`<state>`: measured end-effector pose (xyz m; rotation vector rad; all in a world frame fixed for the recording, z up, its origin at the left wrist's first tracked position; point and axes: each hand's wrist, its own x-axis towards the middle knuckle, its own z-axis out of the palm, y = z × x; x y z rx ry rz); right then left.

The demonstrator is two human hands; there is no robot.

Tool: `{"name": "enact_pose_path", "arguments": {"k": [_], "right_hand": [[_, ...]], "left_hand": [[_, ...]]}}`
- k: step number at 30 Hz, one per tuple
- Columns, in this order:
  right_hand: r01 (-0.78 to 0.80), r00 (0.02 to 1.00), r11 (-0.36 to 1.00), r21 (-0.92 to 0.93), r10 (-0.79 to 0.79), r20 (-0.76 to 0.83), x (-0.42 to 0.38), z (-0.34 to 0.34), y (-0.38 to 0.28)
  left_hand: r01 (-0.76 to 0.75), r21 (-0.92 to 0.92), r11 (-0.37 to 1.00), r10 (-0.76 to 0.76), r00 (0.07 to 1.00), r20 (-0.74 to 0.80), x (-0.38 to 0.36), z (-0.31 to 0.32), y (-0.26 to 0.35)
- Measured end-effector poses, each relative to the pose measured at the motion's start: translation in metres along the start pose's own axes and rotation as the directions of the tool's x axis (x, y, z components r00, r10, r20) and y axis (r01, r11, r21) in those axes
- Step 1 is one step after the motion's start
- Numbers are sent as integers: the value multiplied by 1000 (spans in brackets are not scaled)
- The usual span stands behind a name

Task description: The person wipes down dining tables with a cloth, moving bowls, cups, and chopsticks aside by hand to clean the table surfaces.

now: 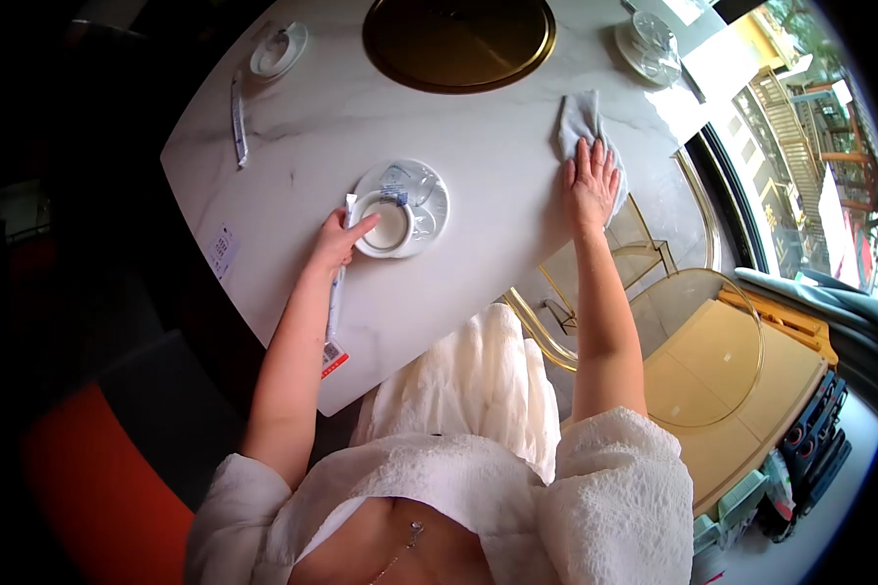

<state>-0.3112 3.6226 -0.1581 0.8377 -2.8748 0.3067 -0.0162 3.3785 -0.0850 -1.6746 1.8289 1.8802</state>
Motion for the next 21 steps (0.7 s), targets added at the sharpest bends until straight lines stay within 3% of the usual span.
{"name": "enact_pose_path", "arguments": {"k": [2,5,8,9,11,15,18,20,21], "right_hand": [[-21,1000,1000,-1,21,13,0,2,0],[-68,998,998,19,67,9,4,7,-9],[-172,985,985,10,172,26,17,15,-28],[-240,970,971,-8,240,35,23,19,-38],[-156,986,988,14,155,52,39,25,-68],[244,970,964,109,-242,-30,33,42,-168],[578,785,735,354,-619,4,-46,20,-237],[765,484,473,437,-870,95,-126,-7,-247],[771,311,331,544,-941,133,-163,-24,-240]], "left_hand": [[36,-86,996,-34,999,26,-2,0,0],[84,-77,993,-84,996,3,-1,4,0],[-176,-361,916,177,984,-31,16,17,-33],[-177,-368,913,176,984,-37,13,16,-34],[-125,-434,892,140,990,2,-3,14,-29],[35,-548,836,28,994,106,-62,-28,-32],[-45,-644,764,30,999,-35,-105,-71,-64],[-95,-667,739,-35,983,-179,-131,-92,-77],[-114,-669,734,-89,961,-262,-143,-103,-82]]}}
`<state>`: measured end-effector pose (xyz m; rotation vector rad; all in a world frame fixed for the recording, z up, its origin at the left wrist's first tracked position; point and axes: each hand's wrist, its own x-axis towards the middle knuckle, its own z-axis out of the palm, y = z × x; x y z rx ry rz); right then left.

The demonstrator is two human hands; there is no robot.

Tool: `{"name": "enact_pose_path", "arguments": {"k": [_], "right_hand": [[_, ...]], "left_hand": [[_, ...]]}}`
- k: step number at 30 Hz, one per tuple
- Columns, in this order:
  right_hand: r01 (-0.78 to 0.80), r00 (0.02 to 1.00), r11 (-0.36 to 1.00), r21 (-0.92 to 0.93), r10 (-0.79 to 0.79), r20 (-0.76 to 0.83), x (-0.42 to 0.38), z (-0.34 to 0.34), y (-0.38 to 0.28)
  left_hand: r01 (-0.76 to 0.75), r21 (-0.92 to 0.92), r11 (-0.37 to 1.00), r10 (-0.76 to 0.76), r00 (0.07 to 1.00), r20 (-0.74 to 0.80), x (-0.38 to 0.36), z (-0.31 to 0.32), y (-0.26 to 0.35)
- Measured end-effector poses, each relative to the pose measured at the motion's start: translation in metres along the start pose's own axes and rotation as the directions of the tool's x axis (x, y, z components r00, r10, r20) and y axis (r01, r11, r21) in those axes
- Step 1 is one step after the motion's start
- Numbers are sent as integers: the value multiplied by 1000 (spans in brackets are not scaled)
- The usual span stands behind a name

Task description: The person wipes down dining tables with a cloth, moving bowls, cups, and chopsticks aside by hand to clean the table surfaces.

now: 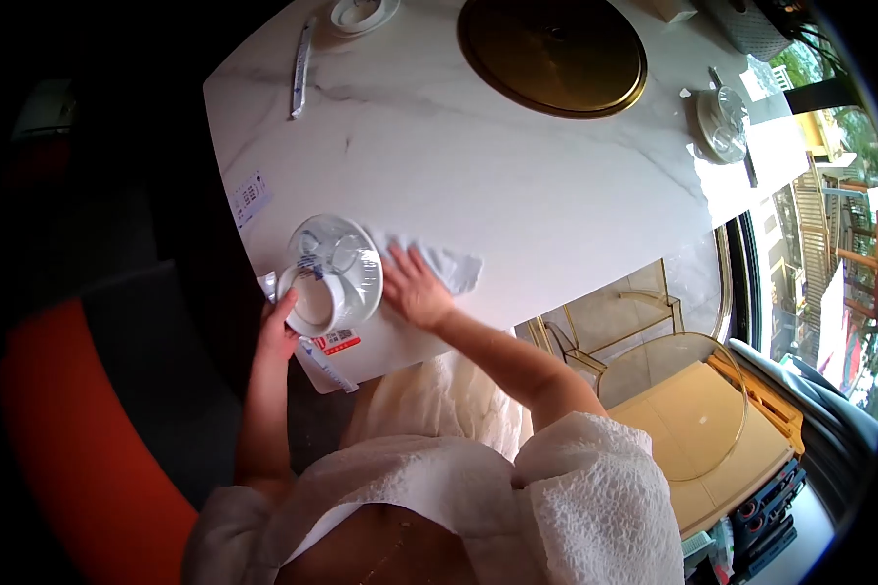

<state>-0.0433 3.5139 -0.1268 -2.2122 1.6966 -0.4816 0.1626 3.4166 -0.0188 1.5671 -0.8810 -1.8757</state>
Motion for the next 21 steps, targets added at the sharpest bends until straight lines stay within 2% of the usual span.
{"name": "enact_pose_path", "arguments": {"k": [2,4,5,6,7,8,9,10,12,13,14,16,17,18,20,21], "right_hand": [[164,983,978,128,-173,64,-50,18,-35],[59,974,976,209,-103,204,-83,-5,-25],[1,990,1000,26,-5,138,-99,-7,-2],[-169,985,986,2,168,-48,-114,-16,34],[-378,924,924,-66,371,-92,-126,-42,71],[-559,816,817,-144,510,-273,-138,-53,112],[-731,654,657,-185,597,-464,-147,-54,157],[-903,419,408,-136,764,-491,-140,-70,184],[-984,123,173,50,848,-516,-98,-77,221],[-977,133,200,74,842,-523,-67,-74,228],[-969,142,225,97,837,-528,-31,-66,228],[-909,334,416,14,748,-573,43,-39,217],[-866,436,497,-48,704,-561,81,-28,198],[-774,559,629,-75,622,-548,113,-13,177],[-564,772,803,-193,429,-470,163,28,111],[-417,860,905,-86,363,-358,173,31,56]], "left_hand": [[32,18,999,-33,999,13,-6,-49,0],[16,18,1000,-13,985,-173,-24,-54,10],[60,-4,998,-60,974,-220,-28,-73,7],[30,-20,999,-35,940,-340,-32,-80,1],[58,-29,998,-64,942,-331,-36,-99,-5],[85,-35,996,-91,943,-319,-43,-116,-9],[95,-45,994,-105,922,-373,-50,-116,-9],[89,-55,995,-103,920,-379,-55,-117,-13],[82,-114,990,-124,889,-441,-65,-120,-20],[87,-129,988,-129,925,-358,-69,-135,-29],[86,-133,987,-130,920,-369,-70,-145,-37],[106,-182,978,-156,944,-290,-77,-162,-49],[105,-220,970,-174,930,-325,-80,-167,-54],[107,-217,970,-178,922,-343,-83,-162,-53],[-2,-273,962,-124,887,-445,-89,-148,-49],[-3,-287,958,-132,884,-448,-91,-148,-48]]}}
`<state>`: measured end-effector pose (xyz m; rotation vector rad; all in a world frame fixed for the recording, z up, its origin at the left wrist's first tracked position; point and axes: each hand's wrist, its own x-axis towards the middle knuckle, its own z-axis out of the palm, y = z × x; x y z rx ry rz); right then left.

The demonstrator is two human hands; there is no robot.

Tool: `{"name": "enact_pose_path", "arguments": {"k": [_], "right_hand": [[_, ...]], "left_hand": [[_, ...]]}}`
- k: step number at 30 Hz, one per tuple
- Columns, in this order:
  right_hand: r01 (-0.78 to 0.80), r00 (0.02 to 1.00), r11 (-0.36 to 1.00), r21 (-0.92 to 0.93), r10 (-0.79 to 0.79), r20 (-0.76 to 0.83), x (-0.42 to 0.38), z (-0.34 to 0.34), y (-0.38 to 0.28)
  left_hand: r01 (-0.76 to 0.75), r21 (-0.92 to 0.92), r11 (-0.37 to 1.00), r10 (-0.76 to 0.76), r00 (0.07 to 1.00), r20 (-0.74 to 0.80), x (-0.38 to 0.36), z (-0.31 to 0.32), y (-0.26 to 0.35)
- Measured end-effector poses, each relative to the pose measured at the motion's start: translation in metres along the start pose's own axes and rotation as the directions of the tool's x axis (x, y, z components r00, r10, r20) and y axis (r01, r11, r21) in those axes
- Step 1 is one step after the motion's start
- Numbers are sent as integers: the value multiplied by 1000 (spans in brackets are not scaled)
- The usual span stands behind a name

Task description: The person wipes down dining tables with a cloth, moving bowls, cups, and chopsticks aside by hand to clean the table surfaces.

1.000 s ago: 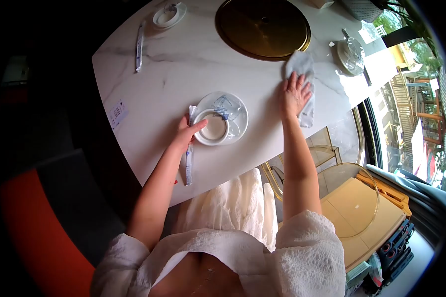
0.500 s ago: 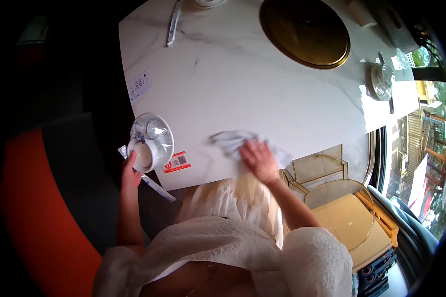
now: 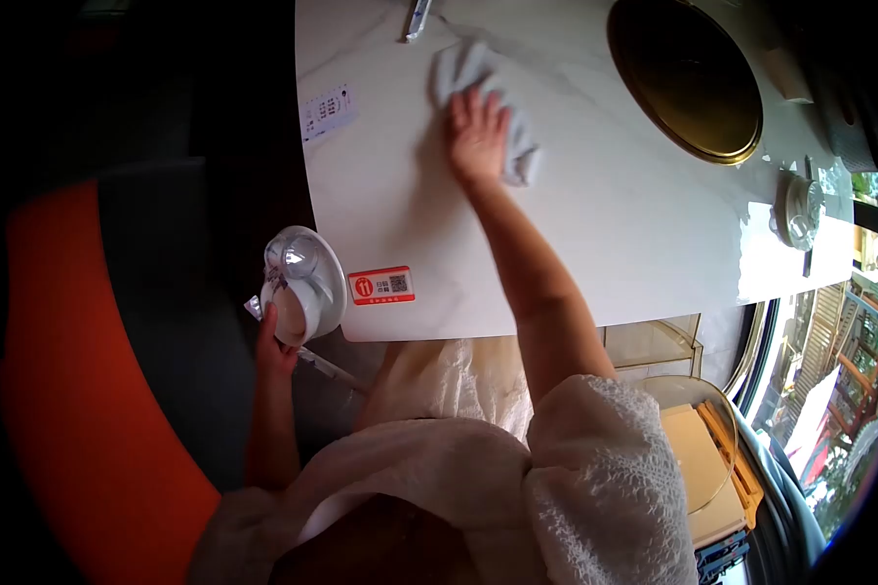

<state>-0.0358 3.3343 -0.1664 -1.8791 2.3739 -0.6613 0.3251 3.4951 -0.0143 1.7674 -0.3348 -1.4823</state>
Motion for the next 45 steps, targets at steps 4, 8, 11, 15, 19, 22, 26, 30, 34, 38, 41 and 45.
{"name": "enact_pose_path", "arguments": {"k": [4,8,11,15,19,22,26,30,34,38,41,45], "right_hand": [[487,789,809,328,-569,232,-142,11,-115],[557,676,731,394,-675,295,-170,-10,-82],[347,923,912,221,-373,92,-97,-28,-4],[-157,980,985,-76,145,-139,-21,-14,24],[226,971,966,125,-233,49,-77,14,-78],[467,799,838,282,-536,273,-198,1,-145],[385,781,864,324,-492,385,-260,-47,-107],[-38,985,995,-89,52,163,-239,-95,26],[-512,858,827,-233,483,-173,-221,-107,108],[-355,929,918,-180,367,40,-253,-89,33],[-211,967,975,76,196,162,-279,-105,-8],[-253,963,967,-27,255,87,-258,-121,64]], "left_hand": [[-9,7,1000,9,999,45,-1,-7,0],[-25,-32,999,26,998,49,5,-13,-7],[-22,-64,998,25,999,47,11,-23,-15],[26,-79,997,-31,998,-60,9,-18,-10],[45,-65,997,-48,997,-53,8,-21,-6],[60,-33,998,-57,996,72,17,-32,-5],[30,41,999,-42,943,329,27,-6,8],[84,133,987,-132,904,407,40,49,-7],[57,181,982,-143,848,511,37,131,-30],[56,256,965,-206,767,608,39,200,-50],[25,315,949,-214,786,579,52,238,-67],[11,335,942,-199,821,534,56,276,-81]]}}
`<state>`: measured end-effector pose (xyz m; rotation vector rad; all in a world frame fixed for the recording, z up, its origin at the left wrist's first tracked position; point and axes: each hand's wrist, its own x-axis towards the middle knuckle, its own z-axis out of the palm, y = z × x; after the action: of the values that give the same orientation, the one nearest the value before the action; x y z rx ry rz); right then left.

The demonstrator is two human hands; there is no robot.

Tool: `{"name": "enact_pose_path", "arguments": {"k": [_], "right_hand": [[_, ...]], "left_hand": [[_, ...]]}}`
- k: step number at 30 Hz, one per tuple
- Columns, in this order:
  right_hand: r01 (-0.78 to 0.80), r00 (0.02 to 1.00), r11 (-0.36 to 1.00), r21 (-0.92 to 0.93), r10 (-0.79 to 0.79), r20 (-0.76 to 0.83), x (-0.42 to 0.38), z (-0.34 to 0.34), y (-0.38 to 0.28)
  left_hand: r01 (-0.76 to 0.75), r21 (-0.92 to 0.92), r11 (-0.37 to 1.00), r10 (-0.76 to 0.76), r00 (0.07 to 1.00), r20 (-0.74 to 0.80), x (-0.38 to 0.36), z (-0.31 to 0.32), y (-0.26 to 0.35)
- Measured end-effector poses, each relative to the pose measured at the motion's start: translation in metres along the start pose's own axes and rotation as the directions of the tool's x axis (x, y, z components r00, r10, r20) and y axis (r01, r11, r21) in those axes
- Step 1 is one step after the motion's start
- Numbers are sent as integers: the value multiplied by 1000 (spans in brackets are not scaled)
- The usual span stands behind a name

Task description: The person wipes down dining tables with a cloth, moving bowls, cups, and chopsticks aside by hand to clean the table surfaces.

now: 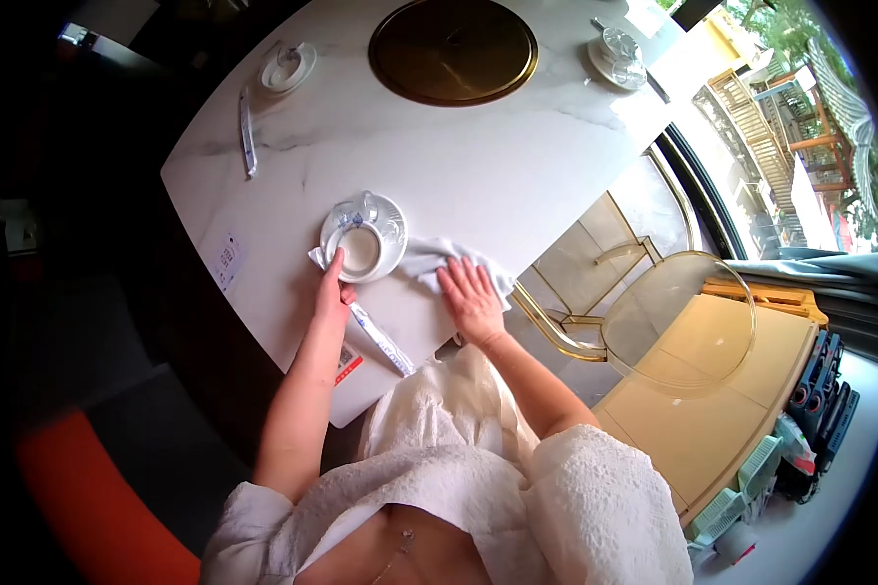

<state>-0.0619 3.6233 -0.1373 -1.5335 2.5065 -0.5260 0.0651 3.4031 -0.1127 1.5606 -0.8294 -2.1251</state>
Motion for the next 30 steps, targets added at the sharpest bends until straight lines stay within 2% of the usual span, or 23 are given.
{"name": "enact_pose_path", "arguments": {"k": [5,7,8,9,12,16,18,20,23,26,28,30], "right_hand": [[-205,956,973,-104,177,-233,75,-26,102],[-273,924,956,-108,229,-305,106,-32,128],[-350,898,924,-155,285,-335,122,-28,150],[-383,888,911,-156,316,-335,122,-30,154],[-427,875,884,-192,350,-334,137,-27,158],[-402,879,900,-169,328,-347,135,-25,162],[-394,885,901,-180,319,-338,135,-25,162],[-403,883,892,-206,321,-342,135,-24,163],[-401,884,895,-195,321,-340,132,-25,159],[-393,884,898,-200,308,-351,134,-26,160],[-398,886,899,-182,326,-330,135,-27,158],[-402,897,894,-195,342,-281,135,-30,158]], "left_hand": [[16,-14,1000,-16,1000,-10,12,16,0],[-7,-20,1000,6,998,-55,10,25,5],[0,-20,1000,-3,992,-130,1,34,4],[45,-23,999,-48,990,-135,4,34,0],[82,-34,996,-87,980,-182,5,33,-3],[126,-10,992,-124,961,-245,-5,33,-2],[39,16,999,-32,946,-321,-17,34,7],[-50,-8,999,39,874,-484,-41,35,16],[-6,-158,987,-31,972,-235,-70,56,41],[11,-182,983,-11,1000,-2,-37,107,50],[8,-86,996,1,995,96,2,145,45],[-56,78,995,56,998,5,32,179,37]]}}
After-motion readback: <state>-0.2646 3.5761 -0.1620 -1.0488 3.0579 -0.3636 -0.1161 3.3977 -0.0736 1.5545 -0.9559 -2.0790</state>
